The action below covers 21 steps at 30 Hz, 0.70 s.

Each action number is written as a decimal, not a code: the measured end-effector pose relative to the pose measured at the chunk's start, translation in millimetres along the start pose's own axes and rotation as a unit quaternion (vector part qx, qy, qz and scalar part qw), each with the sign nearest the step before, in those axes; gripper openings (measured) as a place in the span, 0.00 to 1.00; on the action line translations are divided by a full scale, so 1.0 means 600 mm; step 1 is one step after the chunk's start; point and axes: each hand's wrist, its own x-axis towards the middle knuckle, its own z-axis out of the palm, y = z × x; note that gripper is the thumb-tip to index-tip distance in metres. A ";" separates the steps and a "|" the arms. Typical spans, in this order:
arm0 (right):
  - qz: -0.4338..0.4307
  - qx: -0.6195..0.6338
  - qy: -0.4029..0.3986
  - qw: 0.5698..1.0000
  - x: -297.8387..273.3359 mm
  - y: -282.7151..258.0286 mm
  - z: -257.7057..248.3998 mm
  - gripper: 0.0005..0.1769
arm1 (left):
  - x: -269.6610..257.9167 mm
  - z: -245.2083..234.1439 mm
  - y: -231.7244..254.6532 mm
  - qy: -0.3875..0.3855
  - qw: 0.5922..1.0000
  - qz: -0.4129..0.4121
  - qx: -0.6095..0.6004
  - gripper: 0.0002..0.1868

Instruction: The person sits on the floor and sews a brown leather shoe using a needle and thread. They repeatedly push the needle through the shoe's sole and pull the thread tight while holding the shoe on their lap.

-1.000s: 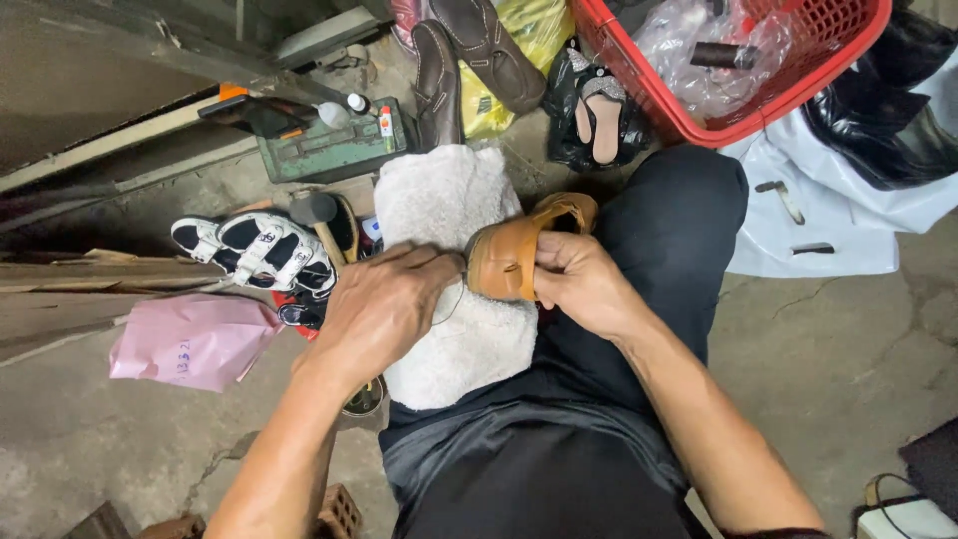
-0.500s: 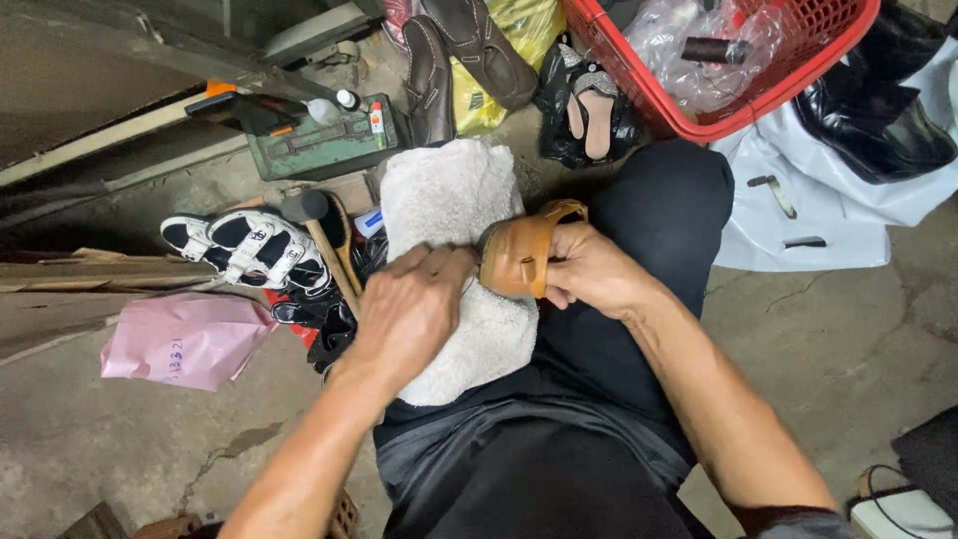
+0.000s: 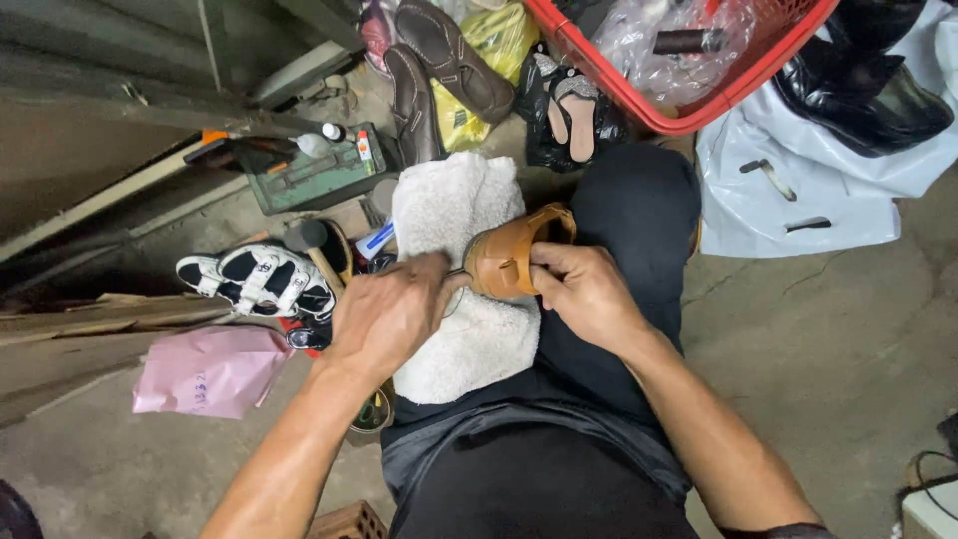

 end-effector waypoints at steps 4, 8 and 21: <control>-0.014 0.020 0.014 1.000 0.004 0.009 0.001 0.11 | -0.024 -0.030 -0.032 0.057 0.994 -0.078 0.055 0.34; -0.134 -0.083 0.063 0.985 -0.012 0.032 0.001 0.09 | -0.101 -0.022 -0.118 0.061 0.978 -0.173 0.104 0.42; 0.078 -0.186 0.223 0.954 -0.162 0.137 -0.255 0.12 | -0.006 0.044 0.001 -0.031 0.992 -0.053 -0.107 0.38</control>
